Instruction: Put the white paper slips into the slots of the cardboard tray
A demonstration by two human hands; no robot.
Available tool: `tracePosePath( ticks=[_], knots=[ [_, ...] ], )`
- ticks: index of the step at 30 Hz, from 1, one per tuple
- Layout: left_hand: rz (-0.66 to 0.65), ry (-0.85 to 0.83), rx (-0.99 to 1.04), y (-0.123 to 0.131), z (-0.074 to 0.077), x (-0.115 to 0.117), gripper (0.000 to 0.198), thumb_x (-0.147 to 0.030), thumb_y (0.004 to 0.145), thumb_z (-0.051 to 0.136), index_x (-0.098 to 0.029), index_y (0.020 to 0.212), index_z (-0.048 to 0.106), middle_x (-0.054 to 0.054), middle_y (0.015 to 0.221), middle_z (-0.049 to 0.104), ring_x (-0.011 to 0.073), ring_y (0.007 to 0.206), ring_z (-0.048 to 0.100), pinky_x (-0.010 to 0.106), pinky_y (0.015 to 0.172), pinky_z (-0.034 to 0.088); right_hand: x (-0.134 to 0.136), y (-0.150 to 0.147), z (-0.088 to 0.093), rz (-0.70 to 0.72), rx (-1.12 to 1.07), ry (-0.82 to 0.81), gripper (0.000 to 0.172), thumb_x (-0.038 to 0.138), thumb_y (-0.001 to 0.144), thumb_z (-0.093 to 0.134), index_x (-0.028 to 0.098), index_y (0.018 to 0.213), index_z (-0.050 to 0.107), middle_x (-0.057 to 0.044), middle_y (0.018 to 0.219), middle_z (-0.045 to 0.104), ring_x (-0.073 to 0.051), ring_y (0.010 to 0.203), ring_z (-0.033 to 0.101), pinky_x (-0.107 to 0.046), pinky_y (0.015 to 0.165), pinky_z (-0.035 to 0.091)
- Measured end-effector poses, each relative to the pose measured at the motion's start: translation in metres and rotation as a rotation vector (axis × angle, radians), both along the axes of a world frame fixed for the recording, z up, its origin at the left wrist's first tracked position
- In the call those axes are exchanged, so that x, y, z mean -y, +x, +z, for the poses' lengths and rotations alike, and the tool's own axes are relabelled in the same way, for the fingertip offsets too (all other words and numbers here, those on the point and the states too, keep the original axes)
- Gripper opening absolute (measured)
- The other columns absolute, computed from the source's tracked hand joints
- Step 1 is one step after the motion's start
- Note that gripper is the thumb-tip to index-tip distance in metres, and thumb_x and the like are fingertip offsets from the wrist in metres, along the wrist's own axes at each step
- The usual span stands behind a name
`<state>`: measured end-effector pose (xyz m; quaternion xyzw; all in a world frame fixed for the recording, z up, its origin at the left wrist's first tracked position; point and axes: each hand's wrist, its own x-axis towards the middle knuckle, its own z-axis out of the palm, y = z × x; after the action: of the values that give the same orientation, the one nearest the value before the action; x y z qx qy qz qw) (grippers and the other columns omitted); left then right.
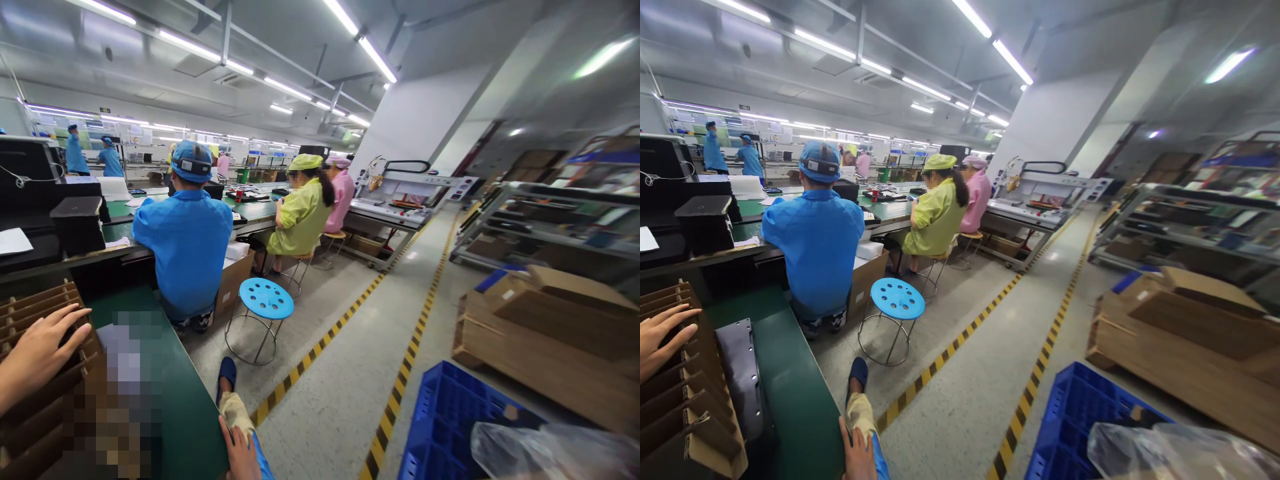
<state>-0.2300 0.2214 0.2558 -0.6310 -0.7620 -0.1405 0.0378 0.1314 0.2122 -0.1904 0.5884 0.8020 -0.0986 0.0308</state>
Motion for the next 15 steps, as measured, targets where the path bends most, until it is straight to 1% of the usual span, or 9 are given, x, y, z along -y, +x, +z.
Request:
tracePosePath(
  ticks=[3, 5, 8, 11, 15],
  knots=[
    [0.011, -0.015, 0.004, 0.004, 0.003, 0.001, 0.078, -0.060, 0.076, 0.021, -0.014, 0.125, 0.059, 0.010, 0.137, 0.052, 0.0249, 0.127, 0.048, 0.038, 0.111, 0.029, 0.001, 0.000, 0.008, -0.026, -0.022, 0.001, 0.112, 0.019, 0.055, 0.074, 0.035, 0.149, 0.014, -0.007, 0.140, 0.051, -0.032, 0.134, 0.040, -0.051, 0.111, 0.029],
    [0.019, -0.022, 0.010, 0.006, 0.004, 0.001, 0.079, -0.060, 0.075, 0.021, -0.014, 0.126, 0.059, 0.010, 0.138, 0.051, 0.0257, 0.127, 0.047, 0.039, 0.111, 0.029, 0.001, 0.002, 0.013, -0.019, -0.073, 0.006, 0.107, 0.018, 0.057, 0.073, 0.033, 0.149, 0.019, -0.008, 0.138, 0.053, -0.032, 0.132, 0.043, -0.051, 0.111, 0.030],
    [0.033, -0.030, 0.012, 0.006, 0.005, 0.001, 0.078, -0.061, 0.076, 0.021, -0.015, 0.128, 0.058, 0.010, 0.140, 0.050, 0.0267, 0.128, 0.046, 0.041, 0.111, 0.029, 0.002, 0.004, 0.018, -0.006, -0.128, 0.028, 0.104, 0.018, 0.059, 0.074, 0.033, 0.148, 0.022, -0.010, 0.136, 0.055, -0.033, 0.130, 0.045, -0.052, 0.109, 0.032],
    [0.021, -0.018, 0.007, 0.004, 0.003, 0.002, 0.078, -0.062, 0.077, 0.021, -0.016, 0.127, 0.058, 0.010, 0.140, 0.050, 0.0269, 0.127, 0.047, 0.040, 0.111, 0.029, 0.004, 0.004, 0.019, -0.025, -0.132, 0.051, 0.106, 0.014, 0.056, 0.077, 0.033, 0.147, 0.025, -0.011, 0.135, 0.055, -0.034, 0.129, 0.046, -0.051, 0.109, 0.033],
    [-0.010, 0.002, 0.003, 0.001, -0.001, 0.001, 0.077, -0.063, 0.078, 0.021, -0.015, 0.126, 0.058, 0.010, 0.137, 0.053, 0.0266, 0.125, 0.049, 0.041, 0.111, 0.030, 0.004, 0.000, 0.018, -0.034, -0.110, 0.045, 0.109, 0.010, 0.053, 0.077, 0.029, 0.147, 0.028, -0.012, 0.135, 0.055, -0.035, 0.128, 0.046, -0.051, 0.110, 0.033]
  ],
)
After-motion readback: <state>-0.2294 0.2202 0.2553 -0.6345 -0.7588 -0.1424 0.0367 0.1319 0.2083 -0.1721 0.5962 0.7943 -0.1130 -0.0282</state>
